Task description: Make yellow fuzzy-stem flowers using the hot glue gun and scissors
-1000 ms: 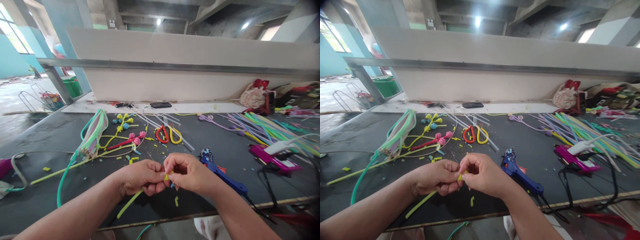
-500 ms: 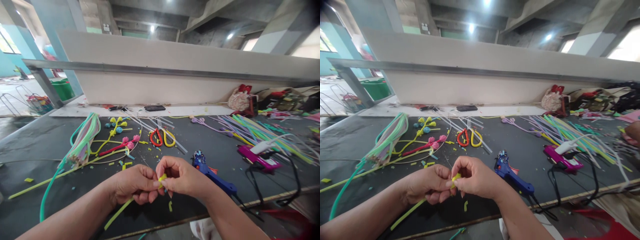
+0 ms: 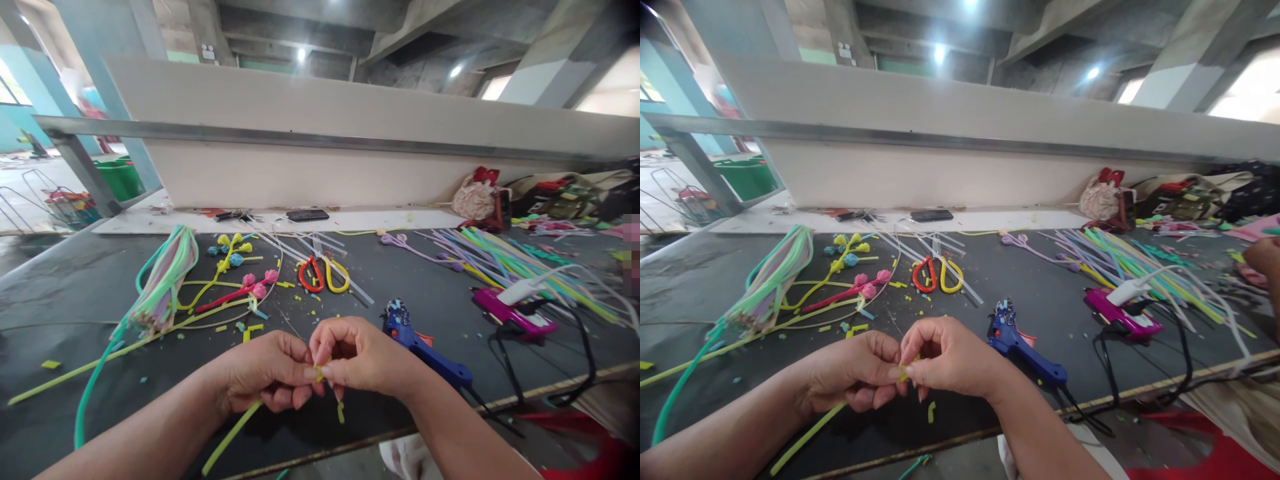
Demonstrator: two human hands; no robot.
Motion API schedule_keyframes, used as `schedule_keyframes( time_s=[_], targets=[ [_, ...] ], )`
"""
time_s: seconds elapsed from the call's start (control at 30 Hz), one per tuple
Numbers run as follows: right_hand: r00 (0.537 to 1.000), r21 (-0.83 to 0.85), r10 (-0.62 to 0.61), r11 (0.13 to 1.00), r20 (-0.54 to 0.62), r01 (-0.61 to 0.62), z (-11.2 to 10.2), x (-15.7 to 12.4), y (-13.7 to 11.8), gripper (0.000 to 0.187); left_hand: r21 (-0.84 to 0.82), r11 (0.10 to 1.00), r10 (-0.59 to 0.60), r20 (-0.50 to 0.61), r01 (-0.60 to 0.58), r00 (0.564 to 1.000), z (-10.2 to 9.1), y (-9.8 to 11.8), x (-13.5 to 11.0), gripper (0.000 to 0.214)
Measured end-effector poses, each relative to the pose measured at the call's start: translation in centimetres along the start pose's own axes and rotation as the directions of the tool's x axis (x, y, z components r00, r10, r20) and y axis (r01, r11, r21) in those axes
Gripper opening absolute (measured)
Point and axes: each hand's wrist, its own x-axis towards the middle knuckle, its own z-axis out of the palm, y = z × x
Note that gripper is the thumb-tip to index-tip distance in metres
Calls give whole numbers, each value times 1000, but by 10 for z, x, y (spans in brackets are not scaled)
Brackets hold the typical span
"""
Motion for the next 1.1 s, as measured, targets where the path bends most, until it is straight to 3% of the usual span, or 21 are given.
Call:
schedule_keyframes(
  time_s=[0.17, 0.57, 0.83, 0.9, 0.97, 1.0, 1.03, 1.1],
  targets=[
    [1000, 1, -11, 1000, 23, 11, -1, -2, -2, 16, -39, 998, 58, 82, -55, 995, 0, 1, -2, 29],
    [999, 0, -21, 1000, 34, 21, -5, 0, 2, 17, -68, 995, 74, 48, -71, 996, -1, 0, 1, 26],
    [996, 21, -83, 996, 44, 82, -5, -1, 2, 43, -65, 997, 45, 3, -45, 999, -4, -1, 5, 24],
    [988, -21, -148, 989, -35, 148, -11, -3, -2, 47, -87, 993, 82, -25, -84, 996, -5, 1, 5, 24],
    [941, -131, -248, 966, -231, 223, -22, -9, -6, 44, -138, 981, 129, -71, -138, 989, -6, 4, 4, 24],
    [886, -224, -300, 947, -354, 231, -30, -14, -8, 40, -162, 973, 151, -104, -166, 983, -7, 6, 3, 23],
    [815, -335, -342, 922, -467, 195, -39, -20, -9, 36, -182, 964, 172, -142, -196, 975, -8, 7, 2, 22],
    [682, -549, -393, 836, -617, -15, -57, -36, -10, 30, -199, 946, 214, -213, -257, 953, -10, 9, 1, 21]
  ],
)
